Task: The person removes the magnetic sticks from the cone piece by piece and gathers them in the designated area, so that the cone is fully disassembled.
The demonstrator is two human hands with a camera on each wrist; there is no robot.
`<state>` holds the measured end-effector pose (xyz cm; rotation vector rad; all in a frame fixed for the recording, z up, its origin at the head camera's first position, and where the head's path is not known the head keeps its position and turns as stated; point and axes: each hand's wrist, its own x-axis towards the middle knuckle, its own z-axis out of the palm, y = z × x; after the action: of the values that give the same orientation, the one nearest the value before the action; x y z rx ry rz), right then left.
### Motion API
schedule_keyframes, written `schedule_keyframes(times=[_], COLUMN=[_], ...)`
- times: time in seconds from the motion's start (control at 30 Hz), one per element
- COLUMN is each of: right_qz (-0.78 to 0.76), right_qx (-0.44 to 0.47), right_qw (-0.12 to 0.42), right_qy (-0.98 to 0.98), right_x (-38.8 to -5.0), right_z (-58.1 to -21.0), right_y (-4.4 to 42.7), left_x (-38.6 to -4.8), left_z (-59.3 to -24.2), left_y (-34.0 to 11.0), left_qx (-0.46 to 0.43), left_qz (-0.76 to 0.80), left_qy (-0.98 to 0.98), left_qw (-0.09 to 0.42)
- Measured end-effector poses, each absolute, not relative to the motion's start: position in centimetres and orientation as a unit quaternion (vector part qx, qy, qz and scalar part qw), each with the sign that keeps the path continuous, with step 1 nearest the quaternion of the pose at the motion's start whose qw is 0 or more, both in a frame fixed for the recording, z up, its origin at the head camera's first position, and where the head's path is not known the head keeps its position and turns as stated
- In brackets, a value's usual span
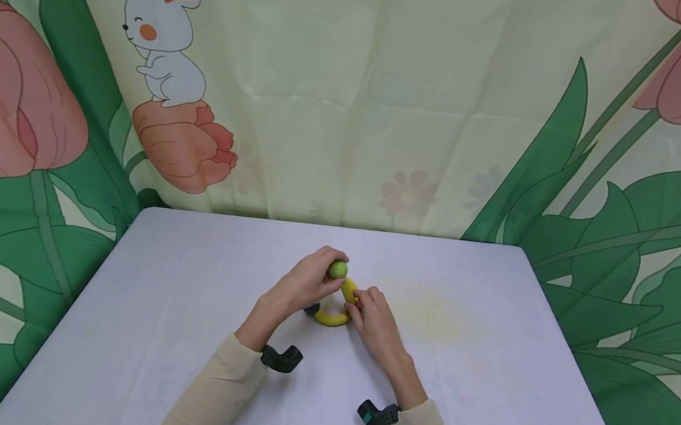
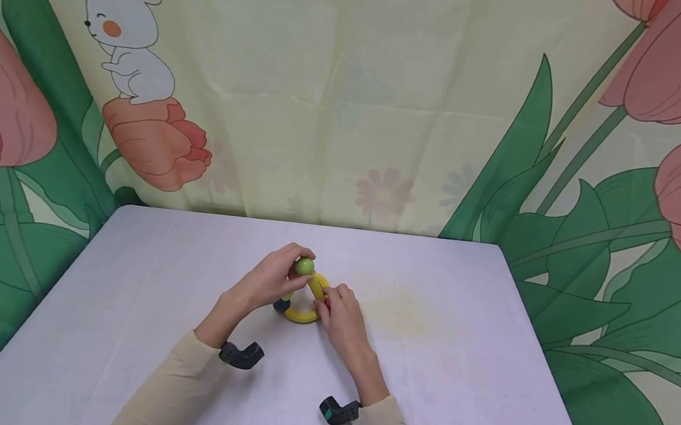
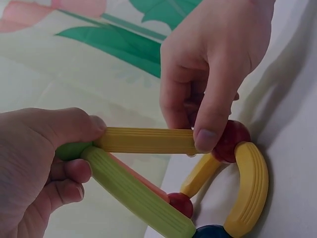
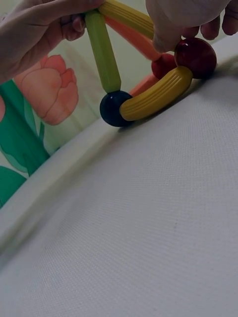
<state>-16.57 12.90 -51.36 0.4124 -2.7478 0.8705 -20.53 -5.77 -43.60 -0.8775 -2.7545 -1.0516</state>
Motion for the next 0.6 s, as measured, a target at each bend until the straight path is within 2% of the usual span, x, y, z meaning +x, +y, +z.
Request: schedule_keyframes(times=[0.6], right_qz=[0.302], right_qx=[0.13], right_qw=[0.101], right_qy=[-0.939], right_x=[-16.57], right_z=[-51.32], right_y=[12.79], left_x=[-20.63], left_z=[-44.03], left_y=[-5.93], left_qx=[-0.281], left_qz=[-0.367], left_qy=[-0.885], left_qw=[0.048])
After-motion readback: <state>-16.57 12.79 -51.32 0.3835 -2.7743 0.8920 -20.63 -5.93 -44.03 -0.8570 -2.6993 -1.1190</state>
